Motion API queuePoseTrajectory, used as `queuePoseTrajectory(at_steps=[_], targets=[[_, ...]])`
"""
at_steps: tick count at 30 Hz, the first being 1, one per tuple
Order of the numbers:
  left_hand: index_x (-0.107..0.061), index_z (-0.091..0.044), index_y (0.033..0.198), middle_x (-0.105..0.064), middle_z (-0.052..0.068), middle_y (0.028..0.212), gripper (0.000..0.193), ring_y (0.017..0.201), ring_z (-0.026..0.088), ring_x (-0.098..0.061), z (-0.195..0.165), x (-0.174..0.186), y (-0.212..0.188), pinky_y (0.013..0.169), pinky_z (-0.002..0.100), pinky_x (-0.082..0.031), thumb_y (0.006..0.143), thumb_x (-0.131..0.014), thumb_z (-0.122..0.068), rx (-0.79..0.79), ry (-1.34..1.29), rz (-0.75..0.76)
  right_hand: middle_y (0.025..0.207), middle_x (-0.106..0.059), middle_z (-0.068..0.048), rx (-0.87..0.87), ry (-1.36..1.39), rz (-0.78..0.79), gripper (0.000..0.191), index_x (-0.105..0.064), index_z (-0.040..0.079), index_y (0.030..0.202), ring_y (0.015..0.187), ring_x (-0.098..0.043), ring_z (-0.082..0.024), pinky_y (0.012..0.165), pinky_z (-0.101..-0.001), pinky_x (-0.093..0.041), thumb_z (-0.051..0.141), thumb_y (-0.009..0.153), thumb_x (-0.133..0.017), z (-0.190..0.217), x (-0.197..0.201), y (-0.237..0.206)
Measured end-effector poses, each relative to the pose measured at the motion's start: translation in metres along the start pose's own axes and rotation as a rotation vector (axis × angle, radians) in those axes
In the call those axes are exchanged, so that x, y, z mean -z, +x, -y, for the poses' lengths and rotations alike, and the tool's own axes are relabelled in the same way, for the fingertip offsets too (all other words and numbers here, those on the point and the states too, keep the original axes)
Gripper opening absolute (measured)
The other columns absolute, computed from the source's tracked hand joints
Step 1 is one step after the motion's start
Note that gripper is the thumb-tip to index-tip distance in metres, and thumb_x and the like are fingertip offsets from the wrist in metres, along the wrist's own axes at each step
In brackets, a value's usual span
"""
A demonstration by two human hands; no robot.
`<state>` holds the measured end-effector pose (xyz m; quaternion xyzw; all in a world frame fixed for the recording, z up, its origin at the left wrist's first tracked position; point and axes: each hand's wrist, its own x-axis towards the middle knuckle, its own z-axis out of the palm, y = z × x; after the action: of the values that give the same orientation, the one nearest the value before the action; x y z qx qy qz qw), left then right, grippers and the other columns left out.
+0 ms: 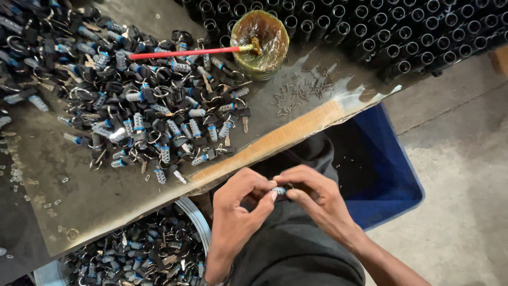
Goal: The person repeatedly picks small key-like objects from a pile, applies a yellow substance to the head of each key using a red-handled brush, and places the treated keys back on the table. The process is repeated continuously throughout the clip.
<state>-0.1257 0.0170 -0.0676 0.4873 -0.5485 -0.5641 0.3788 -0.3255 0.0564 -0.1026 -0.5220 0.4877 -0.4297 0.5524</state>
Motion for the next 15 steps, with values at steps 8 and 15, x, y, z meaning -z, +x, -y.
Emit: queuePoseTrajectory(at_steps=[8,15], targets=[[-0.063,0.002,0.102,-0.068,0.008,0.089,0.013,0.055,0.01,-0.066,-0.024,0.033,0.061,0.04,0.022,-0.05,0.097,-0.065,-0.01,-0.084,-0.009,-0.271,0.099,-0.067,-0.01,-0.176,0.572,-0.017,0.019,-0.068,-0.002,0.106,0.09,-0.066,-0.018,0.084,-0.0313,-0.054,0.002,0.09,-0.076,-0.014,0.0,0.0],[-0.065,0.0,0.117,-0.071,0.01,0.09,0.022,0.052,0.008,-0.058,-0.047,0.058,0.143,0.038,0.023,-0.042,0.104,-0.068,-0.017,-0.202,-0.214,-0.321,0.096,-0.066,-0.008,-0.189,0.622,-0.088,0.019,-0.069,-0.003,0.104,0.087,-0.066,-0.017,0.08,-0.0304,-0.052,0.005,0.088,-0.077,0.002,-0.002,-0.002]])
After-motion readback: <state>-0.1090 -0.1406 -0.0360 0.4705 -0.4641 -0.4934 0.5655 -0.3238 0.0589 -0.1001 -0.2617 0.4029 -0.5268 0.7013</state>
